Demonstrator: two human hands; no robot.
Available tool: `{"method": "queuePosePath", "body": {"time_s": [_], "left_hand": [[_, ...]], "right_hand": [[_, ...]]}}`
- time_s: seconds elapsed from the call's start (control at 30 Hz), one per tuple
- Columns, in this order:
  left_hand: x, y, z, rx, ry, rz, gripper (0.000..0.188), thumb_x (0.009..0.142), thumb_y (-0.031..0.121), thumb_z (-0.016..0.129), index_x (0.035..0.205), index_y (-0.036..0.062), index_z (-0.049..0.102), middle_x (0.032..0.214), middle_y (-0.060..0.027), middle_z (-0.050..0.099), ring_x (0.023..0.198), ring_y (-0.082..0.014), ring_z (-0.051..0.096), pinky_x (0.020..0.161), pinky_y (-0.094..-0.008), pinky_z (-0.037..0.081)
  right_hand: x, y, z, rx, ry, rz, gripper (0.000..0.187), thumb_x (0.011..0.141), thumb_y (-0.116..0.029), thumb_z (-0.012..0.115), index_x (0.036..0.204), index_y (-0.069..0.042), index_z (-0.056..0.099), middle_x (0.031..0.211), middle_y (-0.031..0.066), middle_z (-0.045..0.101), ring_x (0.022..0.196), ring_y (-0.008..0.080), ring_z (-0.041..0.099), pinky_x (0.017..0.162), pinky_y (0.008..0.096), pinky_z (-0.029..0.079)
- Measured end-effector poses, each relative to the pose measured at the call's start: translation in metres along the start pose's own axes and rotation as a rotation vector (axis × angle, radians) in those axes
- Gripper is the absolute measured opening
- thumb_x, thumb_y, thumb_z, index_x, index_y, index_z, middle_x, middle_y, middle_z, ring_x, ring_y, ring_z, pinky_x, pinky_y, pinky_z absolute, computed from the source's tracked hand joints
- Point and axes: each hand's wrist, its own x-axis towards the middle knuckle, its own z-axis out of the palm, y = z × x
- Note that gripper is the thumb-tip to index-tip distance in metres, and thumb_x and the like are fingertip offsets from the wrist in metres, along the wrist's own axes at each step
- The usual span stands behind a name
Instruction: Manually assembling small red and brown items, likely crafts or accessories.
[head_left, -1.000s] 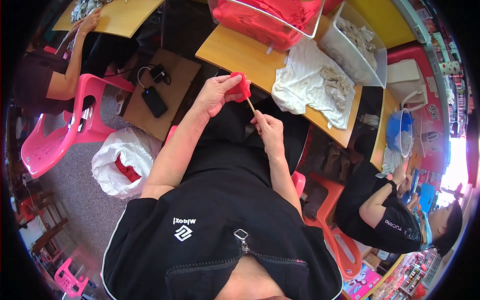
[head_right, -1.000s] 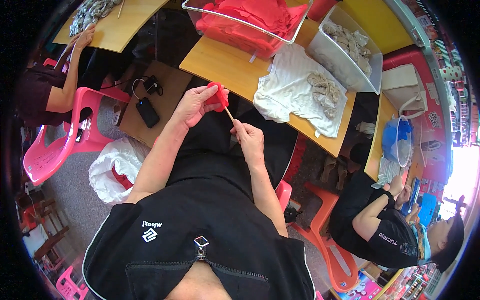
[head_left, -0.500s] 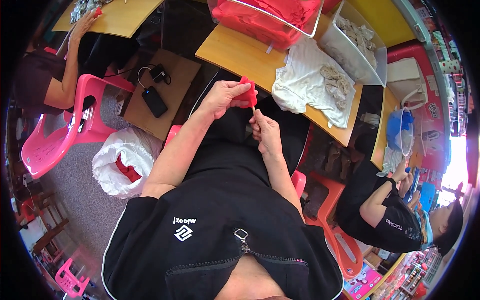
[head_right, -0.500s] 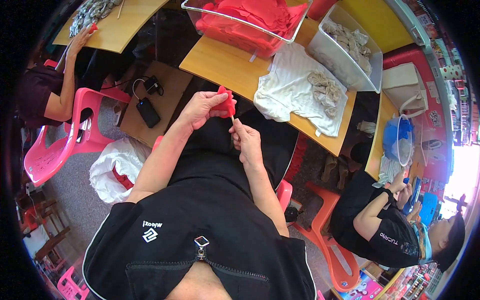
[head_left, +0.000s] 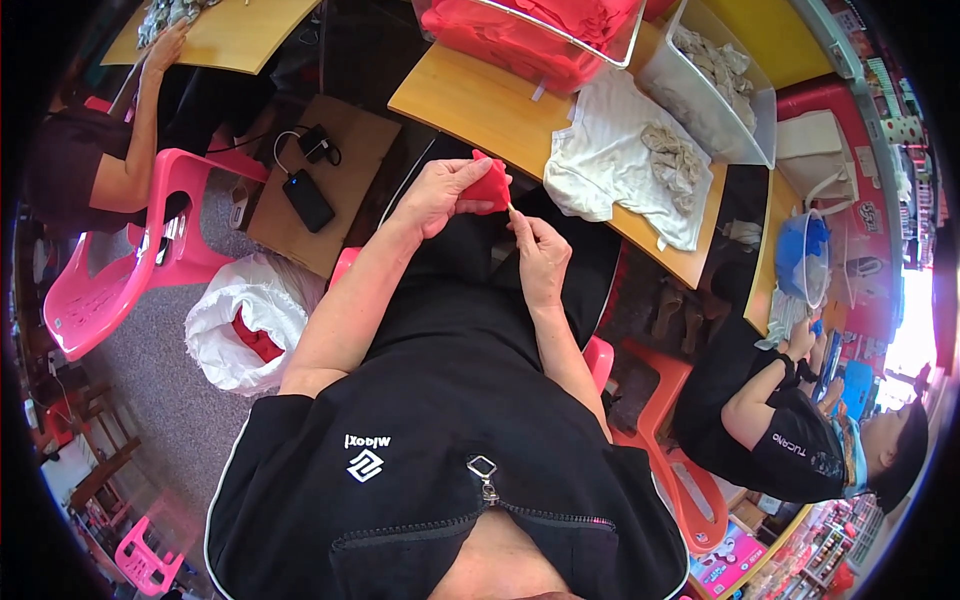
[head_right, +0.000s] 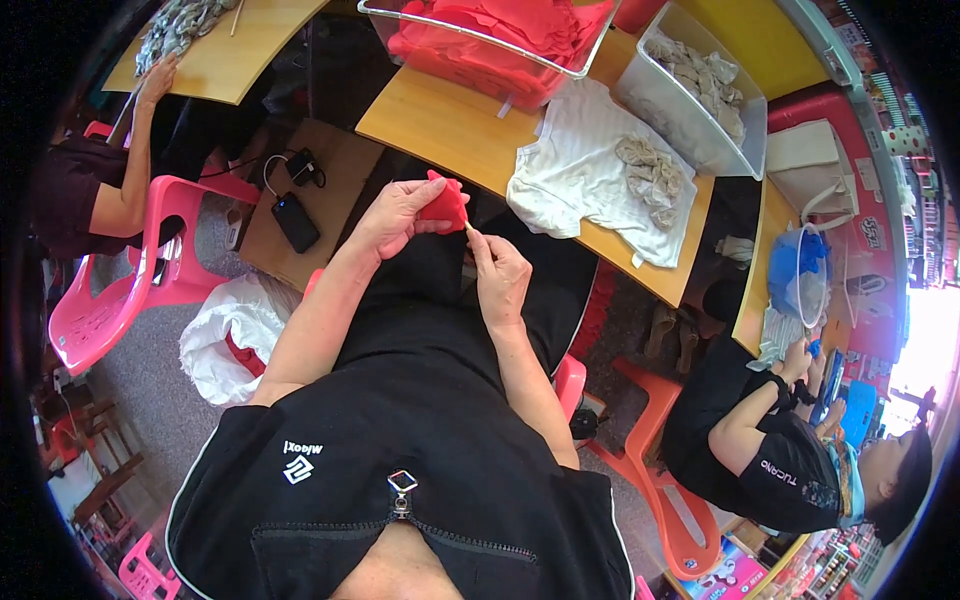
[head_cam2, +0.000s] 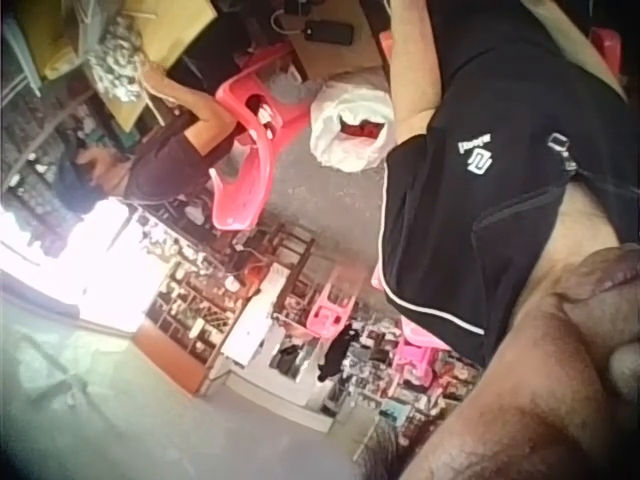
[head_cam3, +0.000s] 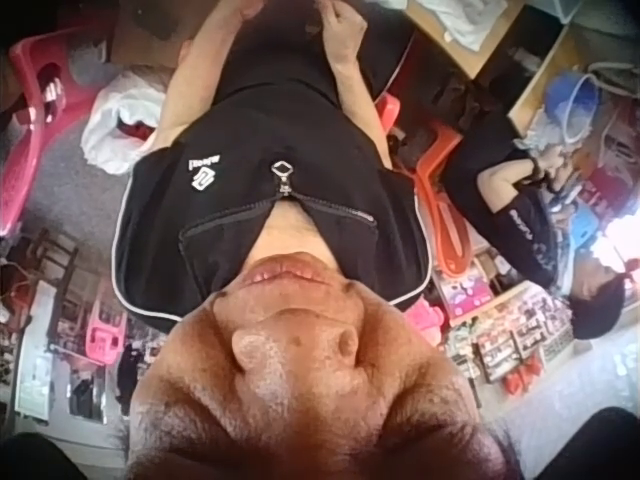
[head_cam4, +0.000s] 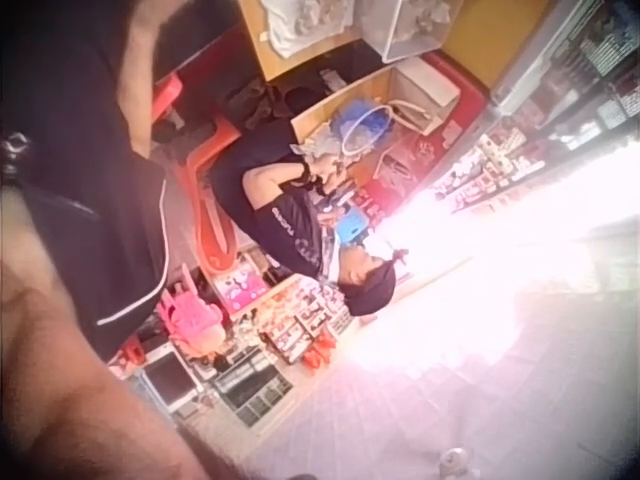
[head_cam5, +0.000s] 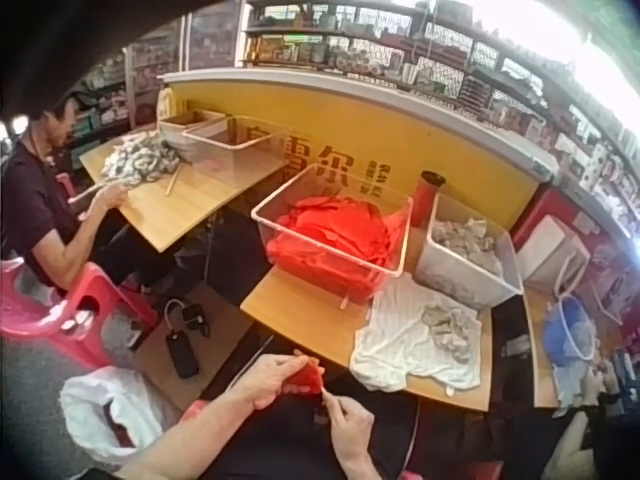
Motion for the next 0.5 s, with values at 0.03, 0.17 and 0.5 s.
{"method": "queuePosePath", "body": {"time_s": [0.03,0.17,0.5], "left_hand": [[0.001,0.000,0.000,0.001,-0.002,-0.001,0.034,0.094,0.031,0.057,0.107,-0.0001,0.064,0.102,-0.0110,0.067,0.088,-0.0192,0.066,0.073,-0.0314,0.057],[0.002,-0.003,-0.004,-0.025,-0.009,-0.012,0.037,0.095,0.032,0.054,0.112,-0.0001,0.061,0.105,-0.0125,0.067,0.088,-0.0196,0.067,0.075,-0.0325,0.056],[0.003,-0.006,-0.005,-0.245,0.022,0.042,0.034,0.098,0.029,0.049,0.116,0.0012,0.057,0.110,-0.0131,0.065,0.094,-0.0219,0.066,0.078,-0.0335,0.055]], "right_hand": [[0.000,0.007,0.002,0.166,-0.070,0.128,0.033,0.092,-0.027,0.062,0.074,0.000,0.067,0.059,-0.0037,0.052,0.050,0.0038,0.042,0.047,0.0204,0.032],[0.007,0.012,-0.007,0.674,-0.455,0.714,0.036,0.092,-0.032,0.060,0.071,-0.003,0.064,0.056,-0.0055,0.048,0.045,0.0028,0.038,0.042,0.0189,0.028],[0.001,0.009,-0.002,0.540,-0.349,0.596,0.037,0.094,-0.033,0.058,0.070,-0.005,0.061,0.054,-0.0069,0.043,0.043,0.0012,0.032,0.039,0.0184,0.021]]}}
